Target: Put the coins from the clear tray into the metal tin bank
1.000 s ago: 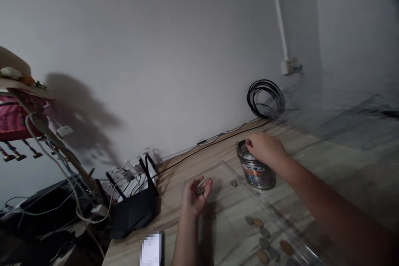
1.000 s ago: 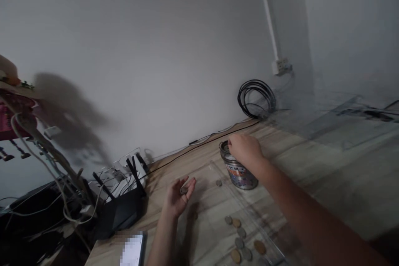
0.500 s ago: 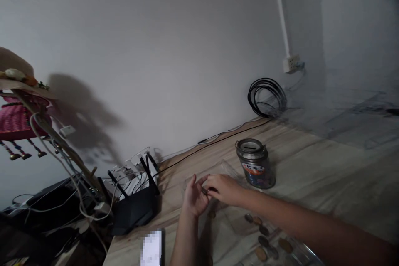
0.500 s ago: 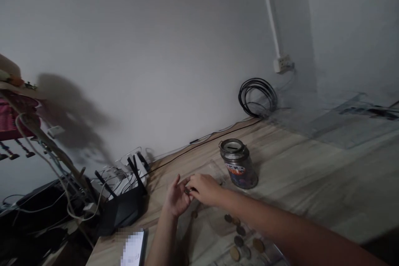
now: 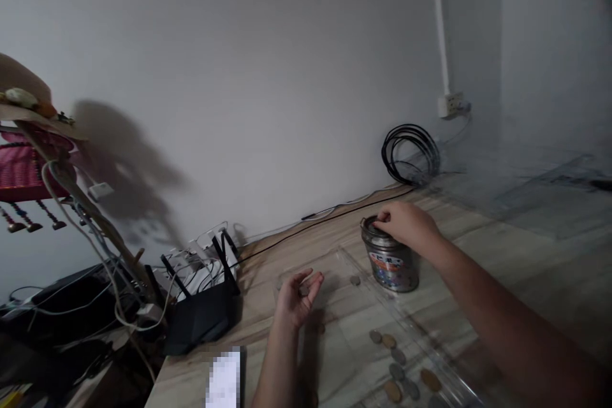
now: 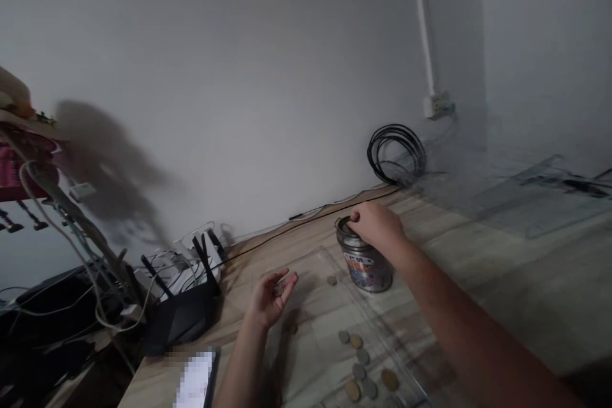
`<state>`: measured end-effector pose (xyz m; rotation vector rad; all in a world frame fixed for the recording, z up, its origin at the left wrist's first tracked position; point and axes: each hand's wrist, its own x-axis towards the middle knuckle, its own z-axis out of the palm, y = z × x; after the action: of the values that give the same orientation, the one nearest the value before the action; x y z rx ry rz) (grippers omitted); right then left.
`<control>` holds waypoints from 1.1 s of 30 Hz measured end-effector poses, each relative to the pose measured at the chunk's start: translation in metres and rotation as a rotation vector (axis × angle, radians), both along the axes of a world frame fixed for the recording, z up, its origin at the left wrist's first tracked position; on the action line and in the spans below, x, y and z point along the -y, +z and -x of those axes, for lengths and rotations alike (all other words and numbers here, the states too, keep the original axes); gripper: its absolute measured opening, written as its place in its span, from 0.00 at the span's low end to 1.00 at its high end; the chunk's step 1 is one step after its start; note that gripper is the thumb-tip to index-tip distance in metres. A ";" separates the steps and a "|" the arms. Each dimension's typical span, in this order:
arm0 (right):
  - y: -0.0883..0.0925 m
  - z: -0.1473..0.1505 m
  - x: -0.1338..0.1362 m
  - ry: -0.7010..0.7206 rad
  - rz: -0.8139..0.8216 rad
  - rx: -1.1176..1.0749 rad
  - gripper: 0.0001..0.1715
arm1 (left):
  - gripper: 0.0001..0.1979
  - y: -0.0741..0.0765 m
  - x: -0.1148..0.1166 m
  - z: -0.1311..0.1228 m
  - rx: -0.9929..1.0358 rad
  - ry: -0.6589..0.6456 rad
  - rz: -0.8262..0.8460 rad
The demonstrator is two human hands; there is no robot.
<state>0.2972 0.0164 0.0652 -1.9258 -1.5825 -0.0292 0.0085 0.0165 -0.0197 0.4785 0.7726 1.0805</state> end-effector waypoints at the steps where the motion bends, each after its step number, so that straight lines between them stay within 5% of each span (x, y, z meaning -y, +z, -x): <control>1: -0.002 0.000 -0.001 -0.017 0.014 0.015 0.09 | 0.12 0.000 0.000 0.000 -0.006 -0.004 -0.007; 11: -0.007 -0.008 -0.006 0.148 0.010 0.019 0.18 | 0.12 -0.001 -0.001 0.001 -0.047 0.019 -0.006; 22: -0.001 0.002 0.002 0.071 0.029 0.078 0.13 | 0.11 0.000 -0.001 0.001 -0.014 0.025 0.017; 26: -0.007 -0.004 -0.004 0.177 -0.043 0.030 0.12 | 0.11 -0.001 -0.002 0.002 -0.005 0.034 0.005; 33: -0.010 -0.017 -0.023 0.332 0.088 -0.057 0.10 | 0.10 -0.001 -0.002 0.001 -0.052 0.018 0.002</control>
<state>0.3139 0.0393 0.0552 -1.6880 -1.8712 0.2358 0.0075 0.0186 -0.0203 0.5004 0.8253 1.0871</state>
